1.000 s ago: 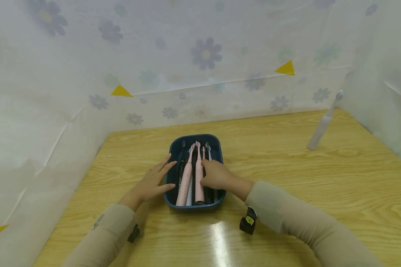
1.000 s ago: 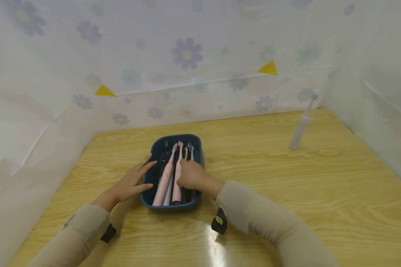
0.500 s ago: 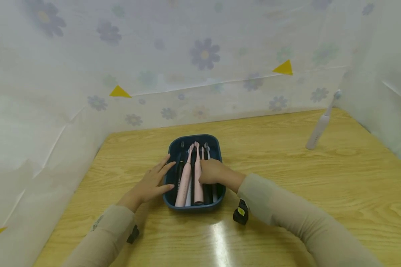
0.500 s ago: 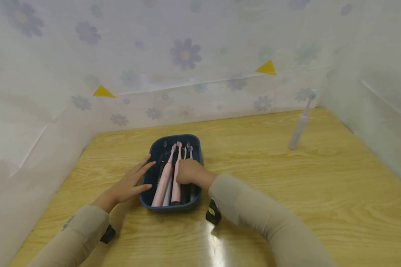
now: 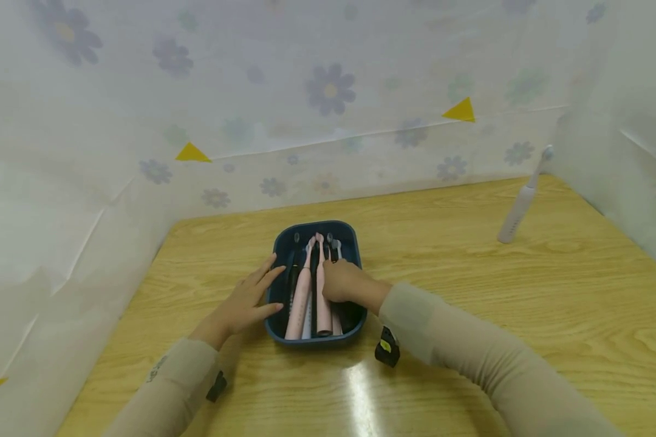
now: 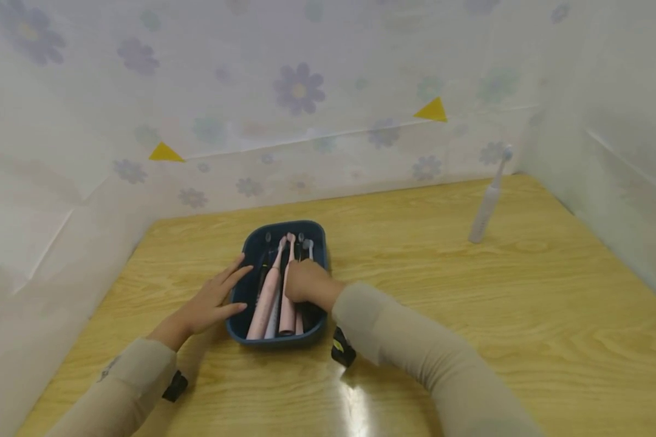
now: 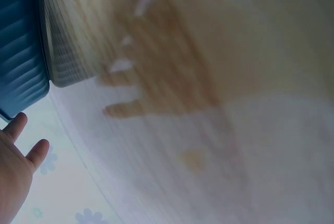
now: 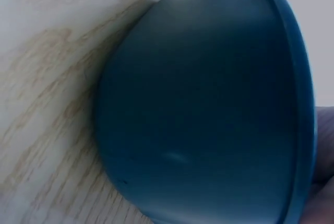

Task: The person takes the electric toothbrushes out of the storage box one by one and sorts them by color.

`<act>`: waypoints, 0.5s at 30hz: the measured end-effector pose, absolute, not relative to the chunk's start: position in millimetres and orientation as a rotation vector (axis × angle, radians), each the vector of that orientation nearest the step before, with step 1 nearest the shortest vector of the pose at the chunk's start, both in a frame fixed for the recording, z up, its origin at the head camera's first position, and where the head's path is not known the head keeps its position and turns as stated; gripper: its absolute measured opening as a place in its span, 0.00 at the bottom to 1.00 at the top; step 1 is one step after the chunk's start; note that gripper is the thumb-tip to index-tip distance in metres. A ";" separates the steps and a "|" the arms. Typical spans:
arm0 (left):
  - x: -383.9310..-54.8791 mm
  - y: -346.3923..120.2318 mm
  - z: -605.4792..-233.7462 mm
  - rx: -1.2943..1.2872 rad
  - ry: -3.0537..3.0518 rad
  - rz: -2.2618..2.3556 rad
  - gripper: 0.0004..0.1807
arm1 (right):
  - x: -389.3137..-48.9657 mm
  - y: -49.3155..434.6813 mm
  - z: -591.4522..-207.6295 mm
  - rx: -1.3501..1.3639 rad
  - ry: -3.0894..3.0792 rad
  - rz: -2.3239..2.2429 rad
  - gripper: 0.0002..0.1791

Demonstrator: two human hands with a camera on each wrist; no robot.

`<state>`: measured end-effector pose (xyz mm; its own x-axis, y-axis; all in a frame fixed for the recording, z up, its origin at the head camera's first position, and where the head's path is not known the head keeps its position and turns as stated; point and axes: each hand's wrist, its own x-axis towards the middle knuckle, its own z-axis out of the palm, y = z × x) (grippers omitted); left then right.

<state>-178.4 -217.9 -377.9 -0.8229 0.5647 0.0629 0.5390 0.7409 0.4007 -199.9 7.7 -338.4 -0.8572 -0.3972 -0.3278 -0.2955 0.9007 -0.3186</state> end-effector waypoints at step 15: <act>-178.2 -216.8 -377.2 0.917 2.880 0.628 0.37 | -192.2 9.1 -337.3 -0.481 2.761 -0.415 0.29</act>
